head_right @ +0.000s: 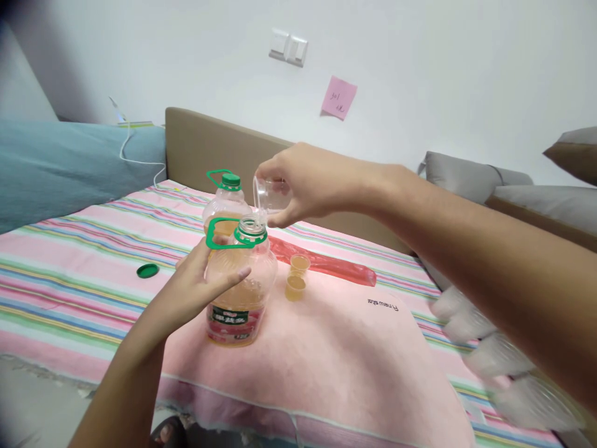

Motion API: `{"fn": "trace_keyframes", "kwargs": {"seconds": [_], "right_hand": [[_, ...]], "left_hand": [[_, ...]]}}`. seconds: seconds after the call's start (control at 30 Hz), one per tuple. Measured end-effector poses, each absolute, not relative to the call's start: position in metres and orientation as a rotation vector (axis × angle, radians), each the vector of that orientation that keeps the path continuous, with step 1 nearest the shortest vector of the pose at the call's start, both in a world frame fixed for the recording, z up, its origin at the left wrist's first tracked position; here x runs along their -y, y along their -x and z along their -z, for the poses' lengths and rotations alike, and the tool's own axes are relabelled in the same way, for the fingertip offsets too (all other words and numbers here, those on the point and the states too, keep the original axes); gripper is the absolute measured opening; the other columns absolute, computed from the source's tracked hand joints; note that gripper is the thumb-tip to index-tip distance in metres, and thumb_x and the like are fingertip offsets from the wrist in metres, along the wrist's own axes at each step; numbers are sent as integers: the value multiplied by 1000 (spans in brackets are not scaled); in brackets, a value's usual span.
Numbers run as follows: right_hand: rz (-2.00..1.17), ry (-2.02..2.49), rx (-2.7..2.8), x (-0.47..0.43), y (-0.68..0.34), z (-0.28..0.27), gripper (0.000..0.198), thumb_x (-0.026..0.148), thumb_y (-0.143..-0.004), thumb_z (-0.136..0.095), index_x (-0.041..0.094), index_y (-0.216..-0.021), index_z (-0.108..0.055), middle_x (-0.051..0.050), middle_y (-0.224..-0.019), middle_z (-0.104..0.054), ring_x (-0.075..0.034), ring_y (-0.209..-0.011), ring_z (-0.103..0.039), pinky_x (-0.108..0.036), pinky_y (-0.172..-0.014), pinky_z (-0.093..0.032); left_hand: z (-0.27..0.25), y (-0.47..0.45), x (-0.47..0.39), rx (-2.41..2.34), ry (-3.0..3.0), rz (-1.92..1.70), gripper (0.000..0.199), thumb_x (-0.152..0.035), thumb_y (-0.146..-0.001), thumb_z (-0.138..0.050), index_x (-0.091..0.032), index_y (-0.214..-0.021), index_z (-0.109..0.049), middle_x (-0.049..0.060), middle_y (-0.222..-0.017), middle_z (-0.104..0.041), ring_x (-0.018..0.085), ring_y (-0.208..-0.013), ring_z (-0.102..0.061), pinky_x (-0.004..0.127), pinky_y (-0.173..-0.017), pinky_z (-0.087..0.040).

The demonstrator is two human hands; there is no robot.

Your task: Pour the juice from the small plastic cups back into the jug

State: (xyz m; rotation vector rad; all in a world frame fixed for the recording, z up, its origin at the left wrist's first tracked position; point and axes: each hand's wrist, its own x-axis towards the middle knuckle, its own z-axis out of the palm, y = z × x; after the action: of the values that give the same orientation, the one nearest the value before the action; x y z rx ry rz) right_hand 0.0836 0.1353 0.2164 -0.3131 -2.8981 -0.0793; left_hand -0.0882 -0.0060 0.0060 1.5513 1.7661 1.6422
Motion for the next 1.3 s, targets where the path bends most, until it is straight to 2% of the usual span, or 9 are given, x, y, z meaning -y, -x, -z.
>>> {"fn": "trace_keyframes", "kwargs": {"seconds": [0.27,0.5,0.7,0.87,1.0,1.13,1.3], "right_hand": [[102,279,2965,-131,-77,-226,40,48,-63,-103,27,-88,-79,0,-82,-73,-22,-85,-68,-33,-68,-39],[283,239,3036,-127,-68,-233,34,45,-69,-100,27,-86,-77,0,-85,-76,-23,-88,-69,-33,-70,-39],[305,240,3023,-127,-62,-233,38,42,-63,-105,28,-82,-75,0,-87,-77,-24,-89,-70,-34,-70,-40],[212,228,2990,-131,-61,-233,40,39,-62,-106,28,-91,-81,0,-101,-82,-28,-105,-74,-35,-79,-48],[236,115,2974,-139,-64,-231,51,48,-68,-103,24,-109,-84,0,-114,-83,-30,-116,-75,-39,-94,-56],[213,-29,2966,-146,-67,-227,56,56,-74,-98,22,-116,-83,1,-123,-82,-29,-118,-76,-46,-105,-57],[302,-100,2976,-145,-69,-227,54,50,-82,-95,27,-128,-82,1,-132,-79,-30,-125,-74,-47,-110,-55]], "left_hand": [[-5,89,7,-1768,-1576,-1640,60,-67,-86,-80,-30,-130,-64,9,-143,-68,40,-144,-58,67,-122,-43],[-5,88,7,-1760,-1569,-1653,59,-67,-86,-82,-30,-128,-66,10,-142,-69,42,-143,-59,65,-120,-46],[-4,89,7,-1753,-1573,-1657,59,-69,-86,-82,-30,-127,-66,12,-141,-70,43,-142,-59,62,-117,-49],[-5,89,6,-1791,-1561,-1626,62,-72,-84,-81,-30,-127,-66,12,-138,-70,43,-137,-62,63,-115,-50],[-7,89,6,-1772,-1559,-1617,64,-71,-85,-80,-29,-130,-65,12,-140,-69,43,-139,-60,62,-117,-49],[-7,89,7,-1798,-1572,-1613,64,-70,-86,-80,-28,-133,-65,13,-140,-68,44,-141,-58,63,-119,-48],[-7,89,7,-1778,-1576,-1616,64,-68,-87,-80,-29,-135,-66,12,-142,-68,43,-141,-59,63,-120,-47]]}}
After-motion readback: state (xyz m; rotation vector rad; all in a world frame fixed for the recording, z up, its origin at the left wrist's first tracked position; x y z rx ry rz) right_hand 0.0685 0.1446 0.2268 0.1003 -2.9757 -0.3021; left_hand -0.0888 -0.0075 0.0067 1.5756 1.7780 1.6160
